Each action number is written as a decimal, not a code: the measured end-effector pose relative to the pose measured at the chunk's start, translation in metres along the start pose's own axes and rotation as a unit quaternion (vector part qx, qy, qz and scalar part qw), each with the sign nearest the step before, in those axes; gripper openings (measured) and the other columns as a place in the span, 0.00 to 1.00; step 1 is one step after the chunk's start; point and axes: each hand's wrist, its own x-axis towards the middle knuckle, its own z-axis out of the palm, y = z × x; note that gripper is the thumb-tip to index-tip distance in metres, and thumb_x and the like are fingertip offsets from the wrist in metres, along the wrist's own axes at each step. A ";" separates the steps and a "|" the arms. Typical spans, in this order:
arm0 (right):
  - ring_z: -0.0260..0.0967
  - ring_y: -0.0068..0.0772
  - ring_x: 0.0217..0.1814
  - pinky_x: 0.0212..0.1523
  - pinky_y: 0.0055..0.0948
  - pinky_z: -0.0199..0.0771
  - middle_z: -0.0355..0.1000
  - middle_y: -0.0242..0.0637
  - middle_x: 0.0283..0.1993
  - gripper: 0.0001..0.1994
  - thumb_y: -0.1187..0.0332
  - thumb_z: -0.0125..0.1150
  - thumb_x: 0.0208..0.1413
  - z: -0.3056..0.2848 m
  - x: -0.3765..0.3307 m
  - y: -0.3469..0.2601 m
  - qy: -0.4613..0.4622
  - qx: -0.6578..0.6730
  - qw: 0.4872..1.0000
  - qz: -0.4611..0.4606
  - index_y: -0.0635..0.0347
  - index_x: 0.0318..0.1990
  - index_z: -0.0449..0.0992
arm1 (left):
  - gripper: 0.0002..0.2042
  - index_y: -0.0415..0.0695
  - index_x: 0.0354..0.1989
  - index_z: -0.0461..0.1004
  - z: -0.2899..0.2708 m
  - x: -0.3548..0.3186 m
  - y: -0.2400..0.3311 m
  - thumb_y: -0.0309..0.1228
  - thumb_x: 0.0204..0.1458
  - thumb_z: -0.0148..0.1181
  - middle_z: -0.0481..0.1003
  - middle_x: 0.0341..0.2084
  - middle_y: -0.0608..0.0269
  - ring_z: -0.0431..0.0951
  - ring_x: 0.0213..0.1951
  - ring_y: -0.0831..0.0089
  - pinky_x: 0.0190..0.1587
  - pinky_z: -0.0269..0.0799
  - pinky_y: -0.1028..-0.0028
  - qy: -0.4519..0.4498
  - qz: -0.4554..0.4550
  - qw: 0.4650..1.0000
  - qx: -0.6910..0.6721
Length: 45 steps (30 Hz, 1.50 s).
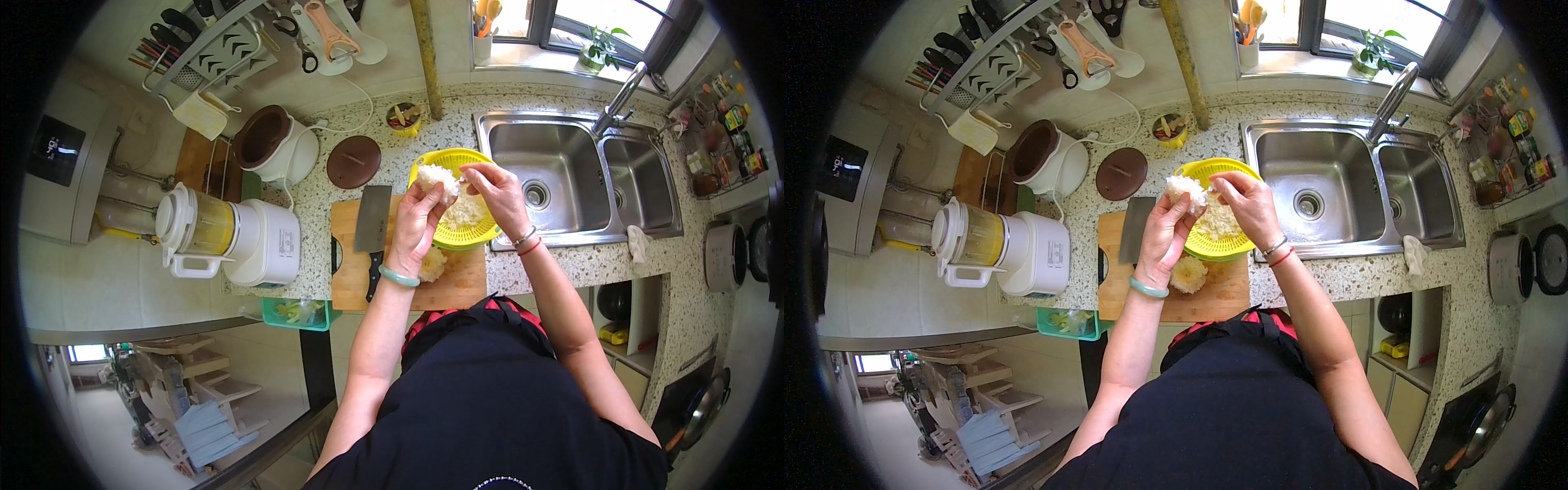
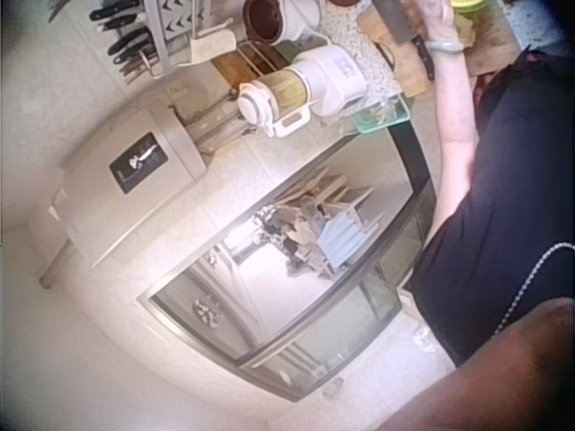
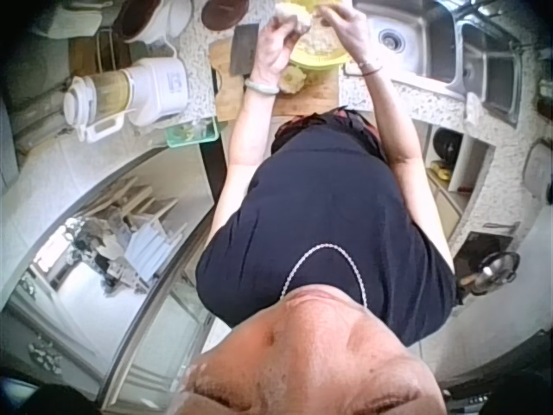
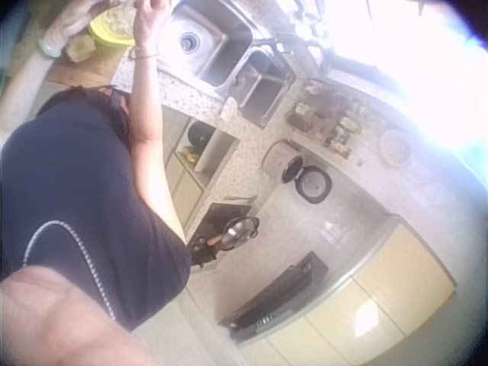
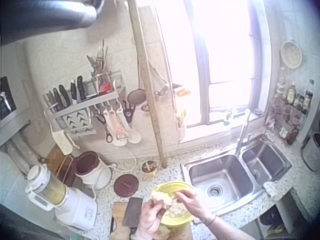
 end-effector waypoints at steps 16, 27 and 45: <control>0.71 0.19 0.35 0.38 0.21 0.72 0.76 0.33 0.33 0.09 0.69 0.61 0.56 0.003 -0.004 -0.007 -0.049 -0.031 0.998 -0.025 0.67 0.39 0.76 | 0.16 0.43 0.54 0.66 -0.002 0.001 -0.002 0.25 0.58 0.54 0.71 0.48 0.62 0.72 0.49 0.72 0.54 0.71 0.69 0.002 0.006 1.000 -0.025; 0.75 0.31 0.30 0.34 0.26 0.75 0.75 0.43 0.29 0.07 0.72 0.62 0.51 0.009 -0.005 -0.006 -0.028 -0.180 0.975 -0.128 0.67 0.36 0.75 | 0.16 0.43 0.55 0.65 -0.001 -0.001 -0.002 0.24 0.57 0.54 0.71 0.48 0.62 0.72 0.49 0.72 0.55 0.70 0.70 0.004 0.013 0.999 -0.038; 0.69 0.29 0.27 0.30 0.26 0.71 0.71 0.36 0.27 0.11 0.70 0.66 0.47 0.014 -0.010 -0.015 -0.001 -0.195 0.965 -0.175 0.63 0.39 0.75 | 0.15 0.40 0.50 0.63 0.012 0.001 -0.005 0.25 0.56 0.56 0.72 0.46 0.57 0.75 0.46 0.70 0.49 0.75 0.72 0.102 0.106 0.985 0.092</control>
